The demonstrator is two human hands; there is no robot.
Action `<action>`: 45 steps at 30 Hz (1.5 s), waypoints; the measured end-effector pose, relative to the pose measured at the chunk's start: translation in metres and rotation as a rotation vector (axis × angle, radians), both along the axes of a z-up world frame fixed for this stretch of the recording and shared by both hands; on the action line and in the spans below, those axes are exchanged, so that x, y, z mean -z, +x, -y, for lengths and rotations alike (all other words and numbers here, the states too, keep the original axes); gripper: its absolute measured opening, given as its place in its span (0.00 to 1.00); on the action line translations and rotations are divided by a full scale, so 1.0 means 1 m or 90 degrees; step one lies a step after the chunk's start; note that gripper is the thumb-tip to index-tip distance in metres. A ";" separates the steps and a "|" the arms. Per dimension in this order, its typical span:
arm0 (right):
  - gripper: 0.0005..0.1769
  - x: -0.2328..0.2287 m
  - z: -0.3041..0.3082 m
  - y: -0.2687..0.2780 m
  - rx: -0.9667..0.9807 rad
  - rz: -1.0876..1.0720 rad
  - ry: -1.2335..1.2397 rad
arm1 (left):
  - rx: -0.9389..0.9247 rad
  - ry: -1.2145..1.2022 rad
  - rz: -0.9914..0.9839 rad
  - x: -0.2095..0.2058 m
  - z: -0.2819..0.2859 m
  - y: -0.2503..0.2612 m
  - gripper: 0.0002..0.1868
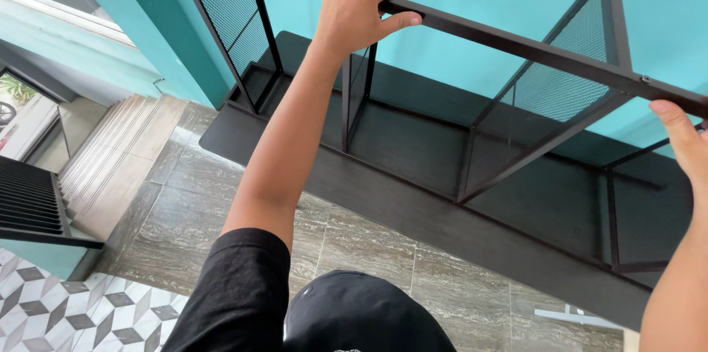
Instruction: The person assembles a metal mesh shelving unit. They position the frame, wipe the top surface with an orange cloth, and then attach a horizontal metal bar to the frame using a bolt and nut, tightening it by hand.
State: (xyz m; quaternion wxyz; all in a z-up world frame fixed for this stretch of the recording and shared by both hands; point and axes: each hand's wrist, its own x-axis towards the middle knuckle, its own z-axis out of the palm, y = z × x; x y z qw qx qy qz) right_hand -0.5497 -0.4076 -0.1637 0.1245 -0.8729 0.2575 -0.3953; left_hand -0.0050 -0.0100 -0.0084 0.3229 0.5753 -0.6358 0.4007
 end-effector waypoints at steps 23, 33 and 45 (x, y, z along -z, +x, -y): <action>0.27 -0.109 -0.169 0.026 0.228 -0.094 -0.395 | 0.013 0.014 -0.002 0.004 -0.001 0.010 0.35; 0.39 -0.137 -0.238 0.025 0.202 -0.052 -0.405 | 0.058 0.102 -0.025 -0.013 -0.053 -0.028 0.30; 0.37 -0.007 -0.457 0.002 0.242 0.228 0.160 | 0.519 0.378 -0.539 0.168 -0.121 -0.193 0.37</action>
